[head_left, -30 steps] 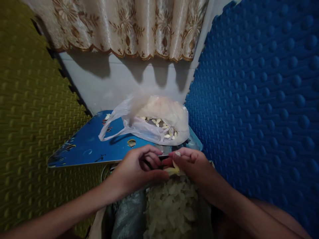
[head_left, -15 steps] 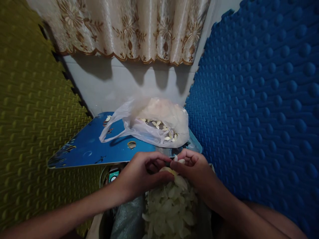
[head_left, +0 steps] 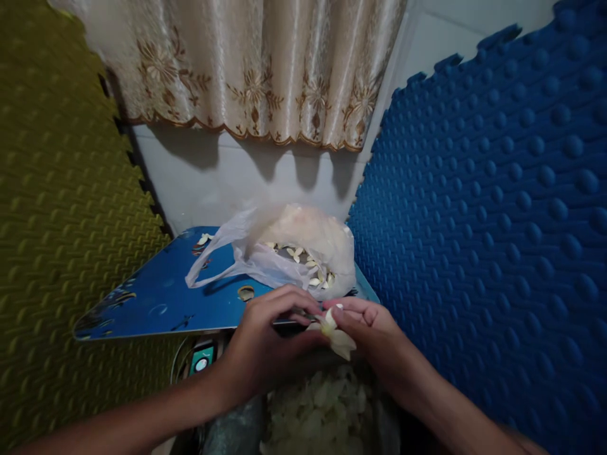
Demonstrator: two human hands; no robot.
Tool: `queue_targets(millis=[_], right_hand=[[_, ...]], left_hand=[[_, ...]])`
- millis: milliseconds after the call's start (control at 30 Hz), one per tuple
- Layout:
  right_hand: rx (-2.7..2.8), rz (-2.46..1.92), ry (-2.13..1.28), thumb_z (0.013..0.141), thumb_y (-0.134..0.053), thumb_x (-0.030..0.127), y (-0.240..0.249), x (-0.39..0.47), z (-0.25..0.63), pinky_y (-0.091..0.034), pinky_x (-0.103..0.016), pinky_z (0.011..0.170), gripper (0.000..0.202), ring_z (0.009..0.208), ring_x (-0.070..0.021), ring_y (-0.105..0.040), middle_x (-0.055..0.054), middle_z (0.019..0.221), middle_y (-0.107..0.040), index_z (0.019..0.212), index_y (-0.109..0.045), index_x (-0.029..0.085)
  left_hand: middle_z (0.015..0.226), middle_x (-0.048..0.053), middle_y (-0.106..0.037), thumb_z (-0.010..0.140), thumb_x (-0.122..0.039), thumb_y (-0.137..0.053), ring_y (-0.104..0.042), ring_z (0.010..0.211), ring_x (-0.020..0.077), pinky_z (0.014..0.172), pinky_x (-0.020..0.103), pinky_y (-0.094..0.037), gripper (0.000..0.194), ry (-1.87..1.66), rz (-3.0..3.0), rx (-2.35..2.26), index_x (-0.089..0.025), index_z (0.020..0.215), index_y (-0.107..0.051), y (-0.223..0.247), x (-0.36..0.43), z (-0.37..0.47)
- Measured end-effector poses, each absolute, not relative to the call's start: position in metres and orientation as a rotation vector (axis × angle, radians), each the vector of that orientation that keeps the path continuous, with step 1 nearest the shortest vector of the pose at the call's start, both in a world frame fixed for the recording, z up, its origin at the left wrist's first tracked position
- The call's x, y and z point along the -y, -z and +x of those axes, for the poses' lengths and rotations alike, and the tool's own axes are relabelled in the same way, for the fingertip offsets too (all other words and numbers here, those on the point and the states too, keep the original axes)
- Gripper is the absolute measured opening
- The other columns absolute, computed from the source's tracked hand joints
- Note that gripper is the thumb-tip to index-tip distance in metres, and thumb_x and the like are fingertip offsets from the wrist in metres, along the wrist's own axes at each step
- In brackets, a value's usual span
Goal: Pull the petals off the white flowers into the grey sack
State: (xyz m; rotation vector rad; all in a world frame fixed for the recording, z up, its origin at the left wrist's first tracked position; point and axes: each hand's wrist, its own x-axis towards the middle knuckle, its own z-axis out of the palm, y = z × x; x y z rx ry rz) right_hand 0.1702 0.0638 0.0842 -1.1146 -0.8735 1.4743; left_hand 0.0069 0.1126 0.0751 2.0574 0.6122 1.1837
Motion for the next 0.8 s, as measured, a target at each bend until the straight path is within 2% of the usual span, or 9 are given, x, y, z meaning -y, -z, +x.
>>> queue_targets(millis=[67,133,233,300,400,467,533,667,800], right_hand=[[0.893,-1.12,-1.424,0.063,-0.077,0.036,-0.085,-0.067,0.173,-0.044,-0.023,0.061,0.034,0.063,-0.0141,-0.063,-0.004,0.069,-0.07,0.086,-0.067,0.015],[0.891,-1.125,-1.38,0.061,-0.079,0.035,-0.085,-0.069,0.176,-0.044,-0.022,0.062,0.033,0.064,-0.0143,-0.063,-0.005,0.071,-0.07,0.084,-0.067,0.014],[0.852,-1.145,-1.356,0.063,-0.077,0.033,-0.083,-0.069,0.179,-0.04,-0.019,0.053,0.031,0.056,-0.0103,-0.058,-0.003,0.07,-0.069,0.084,-0.066,0.014],[0.864,-1.159,-1.359,0.063,-0.077,0.031,-0.083,-0.067,0.178,-0.034,-0.017,0.046,0.029,0.048,-0.0067,-0.051,0.0,0.063,-0.066,0.082,-0.065,0.014],[0.913,-1.161,-1.399,0.059,-0.079,0.03,-0.084,-0.062,0.173,-0.032,-0.017,0.045,0.028,0.046,-0.0063,-0.048,0.002,0.056,-0.062,0.074,-0.062,0.014],[0.913,-1.156,-1.422,0.057,-0.08,0.031,-0.084,-0.059,0.168,-0.034,-0.018,0.048,0.029,0.048,-0.0076,-0.05,0.002,0.057,-0.061,0.072,-0.061,0.014],[0.873,-1.132,-1.454,0.057,-0.079,0.034,-0.083,-0.058,0.165,-0.036,-0.019,0.05,0.032,0.05,-0.0088,-0.052,0.003,0.057,-0.061,0.074,-0.061,0.014],[0.806,-1.037,-1.534,0.061,-0.077,0.04,-0.078,-0.062,0.168,-0.038,-0.02,0.053,0.037,0.053,-0.0105,-0.056,0.0,0.061,-0.064,0.082,-0.062,0.013],[0.803,-1.022,-1.394,0.062,-0.078,0.036,-0.077,-0.07,0.181,-0.039,-0.02,0.055,0.034,0.057,-0.0102,-0.057,-0.003,0.067,-0.068,0.082,-0.063,0.013]], left_hand=[[0.083,0.005,-0.067,0.07,-0.016,-0.072,-0.064,0.078,0.0158,0.069,0.025,-0.052,0.006,-1.215,2.053,-0.608,-0.016,0.071,-0.066,-0.078,-0.115,0.004],[0.082,0.005,-0.068,0.073,-0.013,-0.068,-0.064,0.078,0.0154,0.072,0.026,-0.05,0.007,-1.239,2.109,-0.606,-0.017,0.068,-0.066,-0.08,-0.115,0.001],[0.086,0.005,-0.069,0.077,-0.012,-0.064,-0.064,0.082,0.0161,0.076,0.027,-0.049,0.009,-1.275,2.187,-0.6,-0.017,0.069,-0.063,-0.083,-0.113,-0.003],[0.091,0.005,-0.069,0.077,-0.015,-0.065,-0.064,0.084,0.0166,0.077,0.028,-0.05,0.004,-1.257,2.211,-0.617,-0.018,0.078,-0.063,-0.083,-0.111,-0.003],[0.101,0.006,-0.068,0.075,-0.02,-0.068,-0.063,0.087,0.0175,0.075,0.028,-0.051,0.028,-1.171,2.264,-0.648,-0.02,0.102,-0.062,-0.08,-0.11,0.002],[0.105,0.008,-0.066,0.077,-0.02,-0.065,-0.062,0.092,0.0192,0.079,0.031,-0.051,0.03,-1.178,2.336,-0.624,-0.021,0.106,-0.062,-0.077,-0.108,0.007],[0.104,0.008,-0.066,0.079,-0.017,-0.061,-0.061,0.096,0.0201,0.082,0.033,-0.049,0.022,-1.233,2.388,-0.588,-0.021,0.101,-0.065,-0.076,-0.106,0.012],[0.094,0.006,-0.066,0.079,-0.012,-0.06,-0.061,0.088,0.0172,0.077,0.028,-0.049,0.013,-1.353,2.368,-0.53,-0.02,0.085,-0.067,-0.079,-0.104,0.02],[0.086,0.002,-0.066,0.08,-0.009,-0.057,-0.062,0.082,0.0146,0.073,0.023,-0.048,0.014,-1.418,2.252,-0.438,-0.021,0.076,-0.062,-0.08,-0.103,0.023]])
